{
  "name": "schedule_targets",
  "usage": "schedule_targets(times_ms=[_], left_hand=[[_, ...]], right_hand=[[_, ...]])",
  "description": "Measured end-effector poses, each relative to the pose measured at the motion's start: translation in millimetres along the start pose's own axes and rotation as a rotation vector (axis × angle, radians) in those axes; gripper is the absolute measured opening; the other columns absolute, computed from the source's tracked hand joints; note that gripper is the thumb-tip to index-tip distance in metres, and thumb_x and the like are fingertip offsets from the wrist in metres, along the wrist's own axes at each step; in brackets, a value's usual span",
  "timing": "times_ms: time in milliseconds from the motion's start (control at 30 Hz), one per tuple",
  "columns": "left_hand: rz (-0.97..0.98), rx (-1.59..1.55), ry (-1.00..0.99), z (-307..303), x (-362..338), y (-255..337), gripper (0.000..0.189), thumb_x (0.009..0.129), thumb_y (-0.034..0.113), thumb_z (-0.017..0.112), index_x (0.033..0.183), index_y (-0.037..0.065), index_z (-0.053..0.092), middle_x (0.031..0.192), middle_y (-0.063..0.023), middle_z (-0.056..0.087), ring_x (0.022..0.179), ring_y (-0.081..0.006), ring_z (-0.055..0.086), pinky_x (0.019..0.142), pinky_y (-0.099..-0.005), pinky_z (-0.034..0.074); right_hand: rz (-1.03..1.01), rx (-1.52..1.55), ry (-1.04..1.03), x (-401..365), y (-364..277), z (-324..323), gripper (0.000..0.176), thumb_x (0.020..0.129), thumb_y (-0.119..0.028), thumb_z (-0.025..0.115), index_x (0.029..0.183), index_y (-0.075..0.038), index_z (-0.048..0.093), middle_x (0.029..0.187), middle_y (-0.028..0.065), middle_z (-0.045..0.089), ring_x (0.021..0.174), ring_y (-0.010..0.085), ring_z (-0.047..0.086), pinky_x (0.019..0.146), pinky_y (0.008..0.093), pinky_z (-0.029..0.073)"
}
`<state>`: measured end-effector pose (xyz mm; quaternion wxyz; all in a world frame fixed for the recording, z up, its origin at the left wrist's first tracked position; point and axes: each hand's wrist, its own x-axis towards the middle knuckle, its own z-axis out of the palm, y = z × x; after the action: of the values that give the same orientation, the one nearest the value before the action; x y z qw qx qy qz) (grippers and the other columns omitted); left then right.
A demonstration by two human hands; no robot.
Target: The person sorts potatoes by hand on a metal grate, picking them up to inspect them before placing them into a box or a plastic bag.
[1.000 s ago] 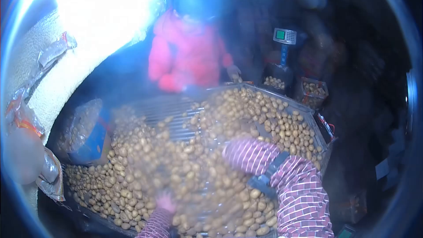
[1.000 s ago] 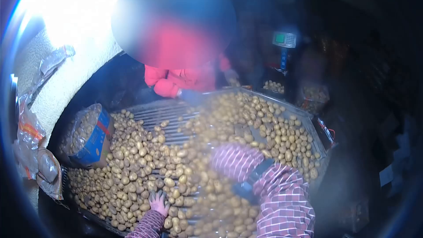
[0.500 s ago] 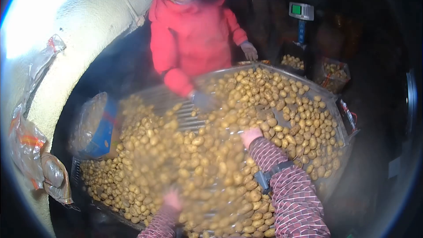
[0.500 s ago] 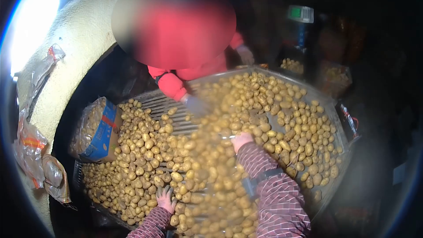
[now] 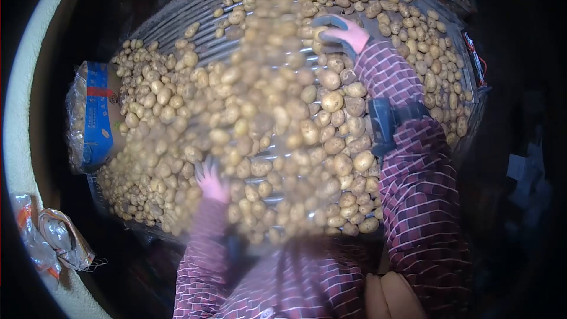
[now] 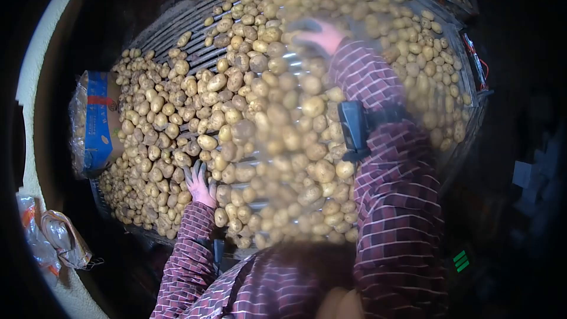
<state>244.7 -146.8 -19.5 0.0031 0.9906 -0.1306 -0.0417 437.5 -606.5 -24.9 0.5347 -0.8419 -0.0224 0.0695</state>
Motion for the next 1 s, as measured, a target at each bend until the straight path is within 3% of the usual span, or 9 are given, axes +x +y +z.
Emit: schedule_targets(times_ms=[100,167,233,467,667,800,900,967,1000], left_hand=[[0.006,0.0,0.018,1.5,-0.1,-2.1,0.069,0.076,0.024,0.065,0.138,0.006,0.04,0.147,-0.0153,0.034,0.141,-0.0485,0.017,0.114,-0.0592,0.014],[-0.011,0.002,0.005,4.6,0.7,-3.0,0.07,0.075,0.024,0.065,0.138,0.006,0.041,0.146,-0.0153,0.034,0.14,-0.0484,0.017,0.114,-0.0593,0.015],[-0.016,0.005,-0.007,2.8,2.3,-4.8,0.07,0.075,0.025,0.065,0.138,0.006,0.041,0.146,-0.0154,0.035,0.14,-0.0482,0.017,0.114,-0.0593,0.015],[0.001,-0.022,0.037,1.7,-0.6,-2.1,0.066,0.078,0.019,0.065,0.139,0.009,0.042,0.147,-0.0144,0.035,0.139,-0.0473,0.02,0.112,-0.0583,0.018],[-0.025,0.031,0.062,11.4,-5.9,-10.4,0.068,0.079,0.028,0.067,0.141,0.016,0.041,0.148,-0.0086,0.034,0.141,-0.0417,0.019,0.112,-0.0584,0.018],[-0.042,0.037,0.062,13.7,-6.2,-11.4,0.069,0.079,0.031,0.068,0.14,0.017,0.042,0.147,-0.0073,0.034,0.142,-0.0395,0.018,0.113,-0.0579,0.017],[-0.04,0.026,0.069,17.5,-5.9,-14.1,0.068,0.078,0.032,0.068,0.14,0.017,0.043,0.147,-0.0069,0.034,0.143,-0.0381,0.018,0.113,-0.0578,0.016],[-0.047,0.002,0.059,15.4,-7.6,-13.1,0.066,0.078,0.033,0.069,0.137,0.016,0.045,0.145,-0.0066,0.036,0.143,-0.0362,0.019,0.113,-0.0581,0.018],[-0.045,-0.004,0.024,10.0,-8.6,-11.1,0.063,0.079,0.033,0.069,0.135,0.016,0.047,0.143,-0.007,0.038,0.143,-0.0357,0.019,0.112,-0.058,0.018]], right_hand=[[0.127,0.134,-0.123,-23.9,-37.0,-12.9,0.037,0.08,-0.015,0.064,0.116,-0.008,0.064,0.118,0.0141,0.062,0.105,0.0188,0.063,0.089,0.0352,0.052],[-0.094,-0.739,-0.291,-43.7,-48.6,35.7,0.028,0.084,-0.014,0.059,0.111,-0.012,0.067,0.122,0.0145,0.059,0.102,0.0235,0.064,0.087,0.0369,0.053],[-0.116,-1.076,-0.51,-59.3,-54.1,72.8,0.026,0.087,-0.019,0.056,0.109,-0.015,0.07,0.123,0.0157,0.059,0.102,0.029,0.064,0.086,0.0408,0.054],[0.311,-1.025,-0.409,-32.8,-19.8,119.6,0.032,0.092,-0.022,0.051,0.119,-0.015,0.066,0.128,0.0154,0.057,0.112,0.0296,0.062,0.088,0.0439,0.054],[0.339,-1.052,-0.374,-58.3,-38.6,108.0,0.034,0.092,-0.02,0.051,0.123,-0.016,0.064,0.128,0.0157,0.057,0.114,0.0315,0.06,0.091,0.0452,0.052],[0.305,-0.752,-0.192,-125.3,-71.4,89.9,0.042,0.084,-0.017,0.059,0.126,-0.02,0.06,0.132,0.0186,0.054,0.117,0.0348,0.056,0.099,0.0439,0.047],[0.209,-0.464,-0.066,-162.5,-37.8,89.5,0.047,0.079,-0.017,0.067,0.125,-0.014,0.059,0.113,0.0163,0.065,0.103,0.0301,0.063,0.09,0.0393,0.051],[0.132,0.028,0.01,-194.0,-26.4,90.6,0.048,0.079,-0.012,0.071,0.125,-0.008,0.058,0.102,0.0101,0.067,0.094,0.0198,0.063,0.082,0.0325,0.052],[0.357,0.419,-0.05,-221.1,-53.6,86.5,0.052,0.079,-0.016,0.073,0.128,-0.009,0.058,0.112,0.0101,0.066,0.102,0.0169,0.061,0.091,0.0306,0.049]])
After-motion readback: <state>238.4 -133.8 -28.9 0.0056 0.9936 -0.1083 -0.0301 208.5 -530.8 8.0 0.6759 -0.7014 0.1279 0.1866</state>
